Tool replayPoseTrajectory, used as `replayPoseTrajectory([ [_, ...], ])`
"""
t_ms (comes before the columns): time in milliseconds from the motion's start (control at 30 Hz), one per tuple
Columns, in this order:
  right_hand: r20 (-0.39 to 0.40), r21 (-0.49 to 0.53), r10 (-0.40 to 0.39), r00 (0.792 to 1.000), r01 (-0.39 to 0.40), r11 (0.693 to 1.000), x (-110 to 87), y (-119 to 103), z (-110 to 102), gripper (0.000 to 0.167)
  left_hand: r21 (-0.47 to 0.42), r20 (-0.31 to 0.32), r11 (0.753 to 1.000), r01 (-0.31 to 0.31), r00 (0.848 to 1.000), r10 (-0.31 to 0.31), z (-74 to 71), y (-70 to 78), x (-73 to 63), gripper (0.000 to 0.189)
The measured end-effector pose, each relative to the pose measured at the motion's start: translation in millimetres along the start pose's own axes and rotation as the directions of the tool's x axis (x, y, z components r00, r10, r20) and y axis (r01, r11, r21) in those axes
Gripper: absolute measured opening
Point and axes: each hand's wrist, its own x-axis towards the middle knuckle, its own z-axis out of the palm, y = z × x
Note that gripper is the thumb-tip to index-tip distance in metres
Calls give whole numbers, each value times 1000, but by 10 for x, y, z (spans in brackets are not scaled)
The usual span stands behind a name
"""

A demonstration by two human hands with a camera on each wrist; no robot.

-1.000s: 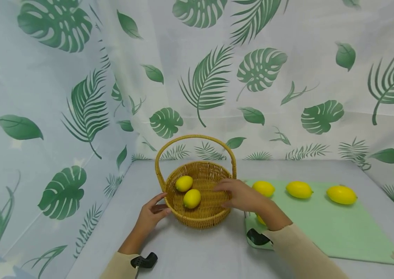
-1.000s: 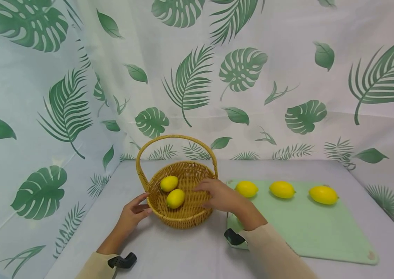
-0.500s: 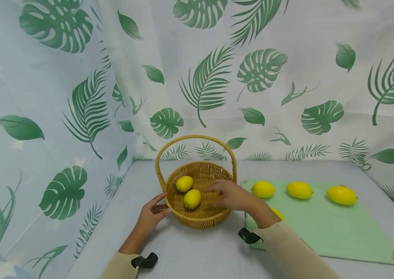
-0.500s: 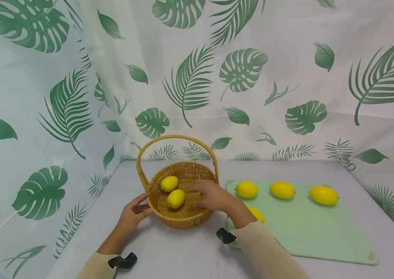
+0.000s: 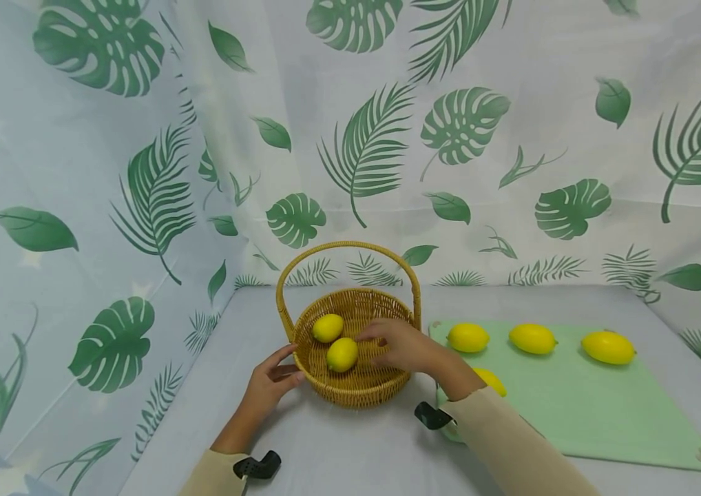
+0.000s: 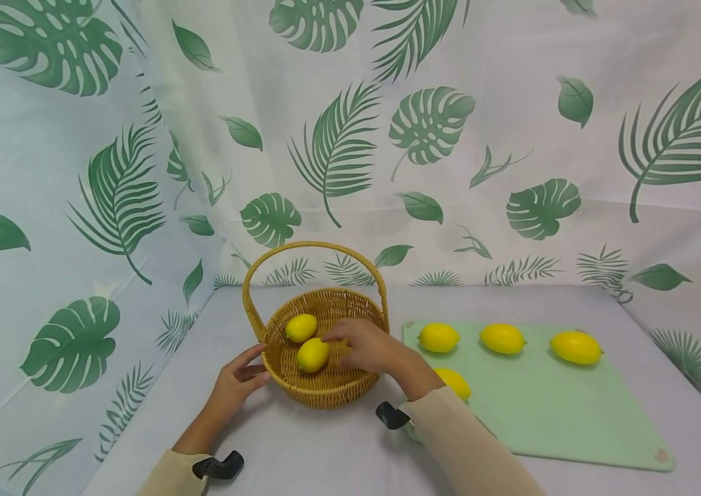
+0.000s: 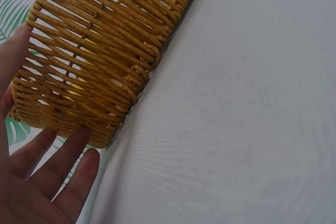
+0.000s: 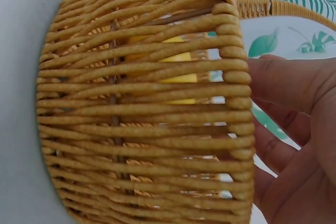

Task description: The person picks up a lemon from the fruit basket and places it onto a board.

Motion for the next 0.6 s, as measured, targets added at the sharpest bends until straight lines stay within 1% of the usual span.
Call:
replayPoseTrajectory([
  [133,7,2,-15,1000,15,1000,55,3,32,44,10,-5,1000,2,1000,-2,7,14,-9,61],
  [333,35,-9,1,999,-1,1000,131,-12,64,45,10,-17,1000,-10,1000,11,18,19,-18,60],
  [500,28,4,11,1000,-11,1000,183,-33,77,44,3,-9,1000,-8,1000,8,9,14,-16,60],
  [600,24,0,14,1000,-14,1000,209,-39,84,43,-3,7,1000,-7,1000,7,17,123,-32,60],
])
